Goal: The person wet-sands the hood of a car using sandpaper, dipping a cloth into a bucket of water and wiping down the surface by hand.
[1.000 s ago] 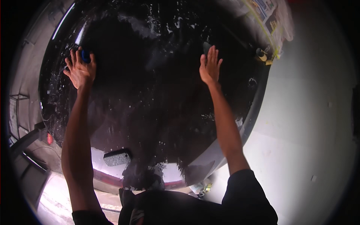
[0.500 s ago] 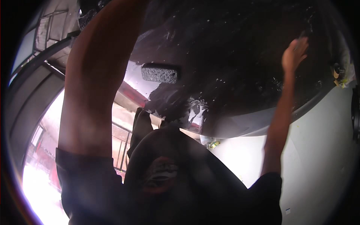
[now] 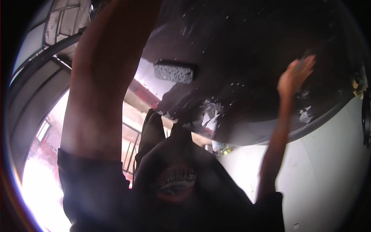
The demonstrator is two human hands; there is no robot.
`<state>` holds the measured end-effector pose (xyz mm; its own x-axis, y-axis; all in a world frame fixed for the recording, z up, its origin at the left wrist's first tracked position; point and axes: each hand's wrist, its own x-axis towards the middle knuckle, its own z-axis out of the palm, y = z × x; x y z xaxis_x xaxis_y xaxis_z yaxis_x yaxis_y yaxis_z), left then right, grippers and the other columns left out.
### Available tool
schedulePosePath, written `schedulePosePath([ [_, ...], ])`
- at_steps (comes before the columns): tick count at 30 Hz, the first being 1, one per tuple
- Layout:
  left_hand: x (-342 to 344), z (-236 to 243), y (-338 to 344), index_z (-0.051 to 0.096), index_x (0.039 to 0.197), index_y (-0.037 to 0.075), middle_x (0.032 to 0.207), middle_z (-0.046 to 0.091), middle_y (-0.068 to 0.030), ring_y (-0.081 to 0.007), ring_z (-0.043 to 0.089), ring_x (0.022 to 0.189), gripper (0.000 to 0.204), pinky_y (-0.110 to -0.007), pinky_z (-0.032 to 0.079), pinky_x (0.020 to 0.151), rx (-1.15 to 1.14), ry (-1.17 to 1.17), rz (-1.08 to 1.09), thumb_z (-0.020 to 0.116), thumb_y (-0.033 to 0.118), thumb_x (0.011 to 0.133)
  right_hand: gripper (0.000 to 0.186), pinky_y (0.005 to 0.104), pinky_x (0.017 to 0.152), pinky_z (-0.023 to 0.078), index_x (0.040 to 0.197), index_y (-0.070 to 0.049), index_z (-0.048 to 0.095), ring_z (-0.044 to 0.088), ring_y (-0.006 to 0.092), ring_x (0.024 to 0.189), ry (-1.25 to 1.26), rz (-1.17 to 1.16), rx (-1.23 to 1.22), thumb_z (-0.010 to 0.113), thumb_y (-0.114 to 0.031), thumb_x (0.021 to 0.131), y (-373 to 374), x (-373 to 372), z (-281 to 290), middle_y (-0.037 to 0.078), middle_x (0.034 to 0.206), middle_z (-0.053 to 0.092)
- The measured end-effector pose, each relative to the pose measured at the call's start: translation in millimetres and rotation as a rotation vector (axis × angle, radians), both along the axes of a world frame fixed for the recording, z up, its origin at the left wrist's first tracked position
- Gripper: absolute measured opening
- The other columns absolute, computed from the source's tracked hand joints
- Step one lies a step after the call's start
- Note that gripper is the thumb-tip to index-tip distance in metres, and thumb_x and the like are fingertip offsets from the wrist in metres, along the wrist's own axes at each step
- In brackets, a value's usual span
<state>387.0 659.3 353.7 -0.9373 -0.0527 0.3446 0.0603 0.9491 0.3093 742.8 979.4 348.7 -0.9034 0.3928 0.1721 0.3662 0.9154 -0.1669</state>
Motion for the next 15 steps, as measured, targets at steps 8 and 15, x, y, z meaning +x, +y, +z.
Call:
schedulePosePath([
  [8,-9.1,-22.9,-3.3,0.046,0.163,0.009,0.171,0.044,-0.0150,-0.0419,0.037,0.159,0.073,-0.057,0.029,0.130,-0.096,-0.079,0.062,0.061,0.051,0.104,0.088,0.0514,0.136,0.010,0.168,0.007,0.027,0.015,0.0389,0.168,0.025,0.049,0.113,0.020,-0.063,0.115,129.9,-102.5,10.6,0.025,0.179,0.021],
  [15,-30.7,-59.3,-22.9,0.054,0.156,0.022,0.167,0.050,-0.0036,-0.0406,0.041,0.157,0.077,-0.072,0.031,0.122,-0.107,0.099,-0.018,0.055,0.072,0.098,0.082,0.0577,0.136,0.004,0.173,0.002,0.013,0.007,0.0346,0.170,-0.115,-0.059,-0.028,0.042,-0.045,0.113,-7.3,14.6,34.5,0.018,0.183,0.012],
])
